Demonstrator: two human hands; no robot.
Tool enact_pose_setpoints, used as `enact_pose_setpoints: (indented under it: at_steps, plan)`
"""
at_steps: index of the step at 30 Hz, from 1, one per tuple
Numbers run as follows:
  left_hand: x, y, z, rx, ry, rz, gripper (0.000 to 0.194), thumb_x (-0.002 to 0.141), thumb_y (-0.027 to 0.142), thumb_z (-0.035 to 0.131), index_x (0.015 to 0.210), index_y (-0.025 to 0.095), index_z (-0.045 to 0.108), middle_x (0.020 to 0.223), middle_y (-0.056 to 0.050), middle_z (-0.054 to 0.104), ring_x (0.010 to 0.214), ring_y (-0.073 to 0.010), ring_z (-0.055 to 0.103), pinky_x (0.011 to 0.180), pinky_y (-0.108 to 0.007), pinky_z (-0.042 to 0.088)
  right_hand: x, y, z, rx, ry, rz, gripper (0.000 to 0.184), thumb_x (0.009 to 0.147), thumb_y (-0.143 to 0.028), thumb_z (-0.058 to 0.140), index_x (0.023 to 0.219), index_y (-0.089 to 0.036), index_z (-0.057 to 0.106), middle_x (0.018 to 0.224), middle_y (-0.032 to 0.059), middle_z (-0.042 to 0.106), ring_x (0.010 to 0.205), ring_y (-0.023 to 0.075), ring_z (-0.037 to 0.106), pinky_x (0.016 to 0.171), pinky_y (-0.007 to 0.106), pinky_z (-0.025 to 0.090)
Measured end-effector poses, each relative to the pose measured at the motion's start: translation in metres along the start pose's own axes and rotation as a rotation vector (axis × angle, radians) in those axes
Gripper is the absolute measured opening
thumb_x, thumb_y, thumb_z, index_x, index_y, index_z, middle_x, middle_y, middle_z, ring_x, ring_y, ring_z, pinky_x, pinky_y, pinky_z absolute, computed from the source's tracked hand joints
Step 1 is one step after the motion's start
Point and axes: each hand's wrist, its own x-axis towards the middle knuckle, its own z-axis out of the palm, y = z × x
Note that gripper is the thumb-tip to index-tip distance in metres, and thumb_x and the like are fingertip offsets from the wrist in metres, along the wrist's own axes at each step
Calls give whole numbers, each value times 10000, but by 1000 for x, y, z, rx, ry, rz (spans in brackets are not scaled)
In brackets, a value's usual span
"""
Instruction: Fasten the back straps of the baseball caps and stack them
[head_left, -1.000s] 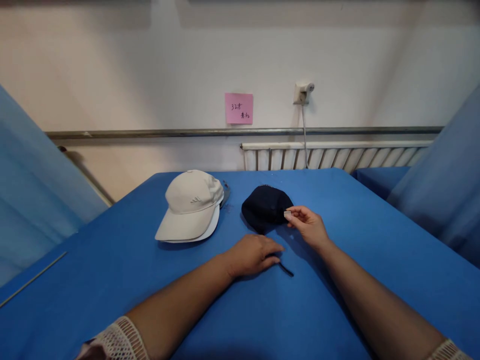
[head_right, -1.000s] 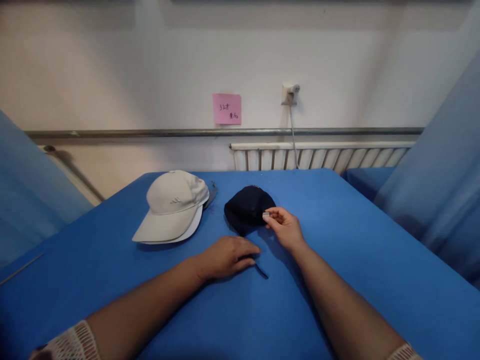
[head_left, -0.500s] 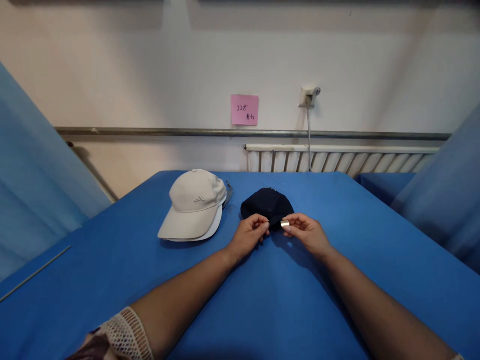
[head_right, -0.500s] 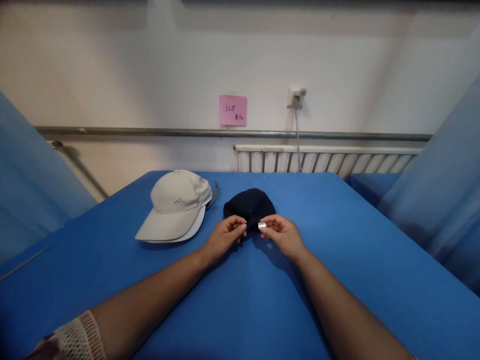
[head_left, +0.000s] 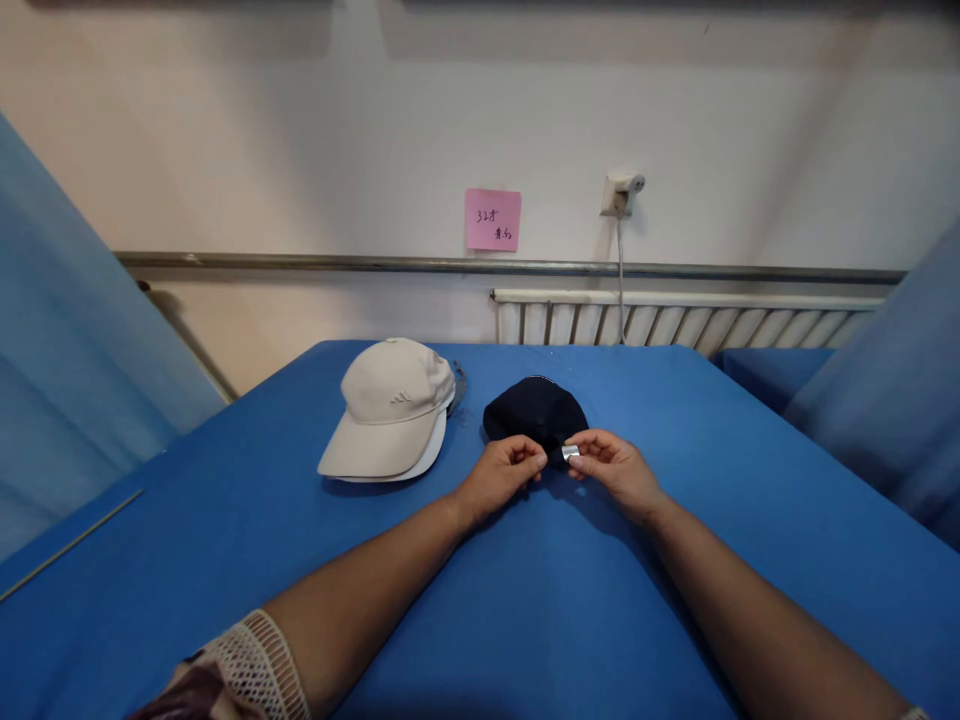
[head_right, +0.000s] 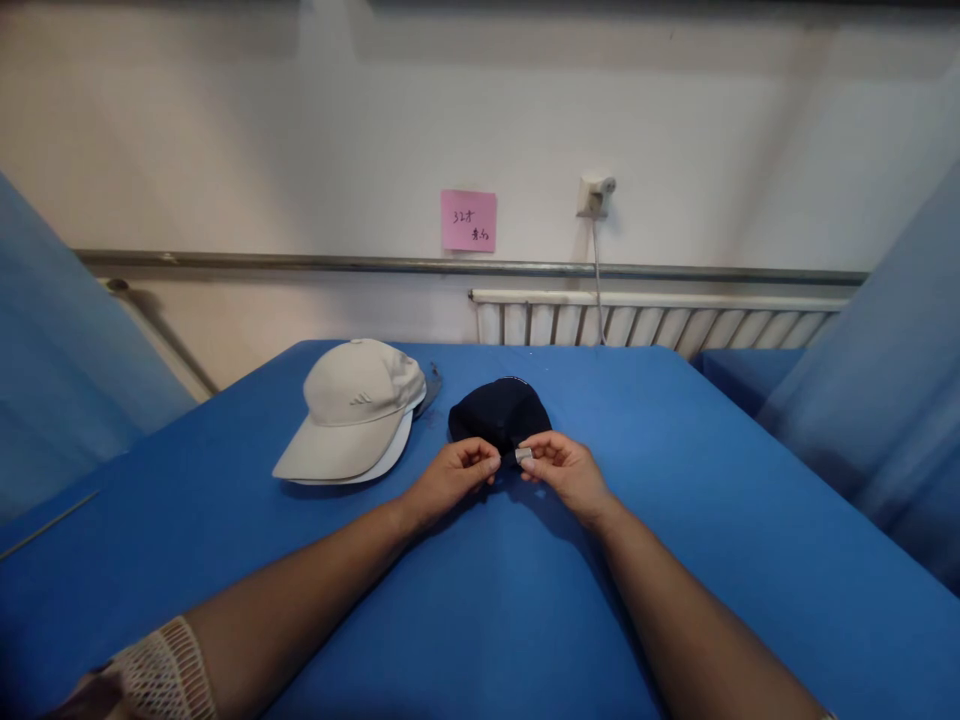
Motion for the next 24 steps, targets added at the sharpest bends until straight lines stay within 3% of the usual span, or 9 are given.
enact_pose_setpoints:
  at_steps: [10, 15, 20, 24]
  plan:
    - [2, -6, -1, 53, 11, 26, 299, 747, 431, 666, 772, 135, 625, 601, 17, 553, 523, -78, 457, 501, -202, 333, 0, 0, 0, -122, -25, -87, 226, 662, -333, 776, 855, -243, 701, 839, 8, 659, 752, 142, 599, 701, 291, 510]
    - [1, -6, 3, 85, 11, 47, 292, 758, 421, 652, 768, 131, 620, 611, 13, 554, 537, -84, 465, 520, -212, 351, -3, 1, 2, -161, -78, -42, 276, 679, -344, 761, 919, -235, 682, 768, -7, 641, 663, 128, 581, 614, 274, 505]
    - [-4, -5, 8, 137, 10, 112, 261, 807, 365, 620, 945, 156, 546, 684, 18, 579, 578, -93, 503, 543, -210, 383, -4, 4, 7, -131, -138, -14, 274, 681, -330, 760, 919, -233, 663, 767, -8, 660, 699, 139, 608, 635, 273, 497]
    - [-10, -1, 9, 307, -21, 209, 357, 818, 301, 604, 1142, 189, 503, 782, 13, 602, 630, -98, 535, 591, -219, 416, -3, 5, 10, -122, -116, 1, 269, 663, -346, 771, 878, -230, 657, 777, -1, 680, 720, 153, 630, 651, 283, 506]
